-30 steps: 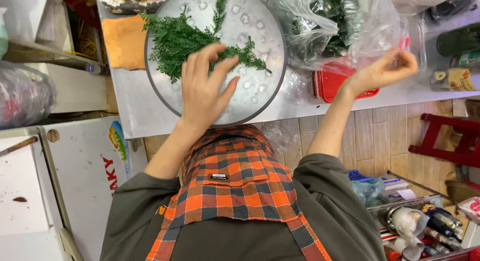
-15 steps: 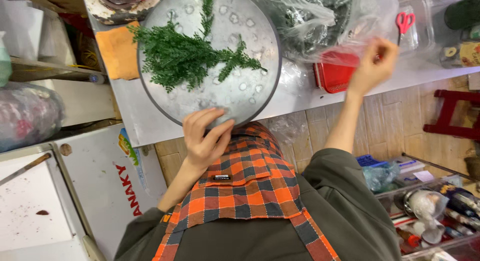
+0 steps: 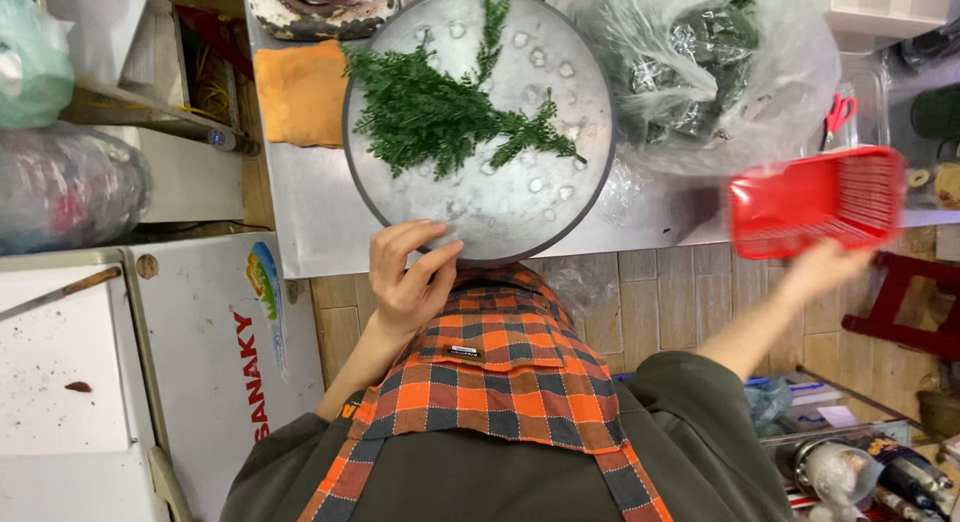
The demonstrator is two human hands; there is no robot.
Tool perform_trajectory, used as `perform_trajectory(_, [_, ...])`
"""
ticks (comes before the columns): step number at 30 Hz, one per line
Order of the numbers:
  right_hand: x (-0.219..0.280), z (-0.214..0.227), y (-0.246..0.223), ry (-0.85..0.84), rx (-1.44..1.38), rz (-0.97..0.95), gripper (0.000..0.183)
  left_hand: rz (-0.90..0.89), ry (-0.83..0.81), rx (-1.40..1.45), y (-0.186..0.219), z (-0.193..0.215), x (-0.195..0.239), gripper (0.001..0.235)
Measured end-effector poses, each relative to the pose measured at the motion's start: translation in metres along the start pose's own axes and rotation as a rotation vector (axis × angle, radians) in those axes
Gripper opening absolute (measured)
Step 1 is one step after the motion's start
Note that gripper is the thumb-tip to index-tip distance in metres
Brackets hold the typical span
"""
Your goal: The person removes green herbs from a plastic bag and places them on a metal tray. They then pick up individual herb stems and strip the leaves off, placing the leaves into a small red basket while discarding the stems.
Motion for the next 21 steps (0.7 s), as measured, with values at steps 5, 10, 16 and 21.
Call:
perform_trajectory(5, [-0.015,0.031,-0.122,0.064,-0.359,-0.196,0.032,0.048,0.027,0.146,-0.003,0.016,-0.01,0.038])
perform_trajectory(10, [0.076,-0.088,-0.269,-0.407,-0.446,0.019,0.034,0.025,0.017,0.446,-0.003,0.062,-0.03,0.081])
perform_trajectory(16, [0.293,-0.287,-0.36,-1.149,-0.221,-0.509,0.086,0.466,-0.095,0.139,-0.053,0.121,0.013,0.078])
perform_trajectory(21, [0.341,-0.32,-0.407,-1.386,-0.513,-0.119,0.077,1.01,-0.179,0.065,-0.175,0.121,0.114,0.063])
Point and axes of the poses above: each hand's wrist, its own x-axis away from the middle knuckle, its own z-axis out of the back of the hand, y = z × x, the point moved 4 cm from there along -x, towards the middle knuckle, and after that the axes turned 15 degrees about -x, right-handed, at the moved point
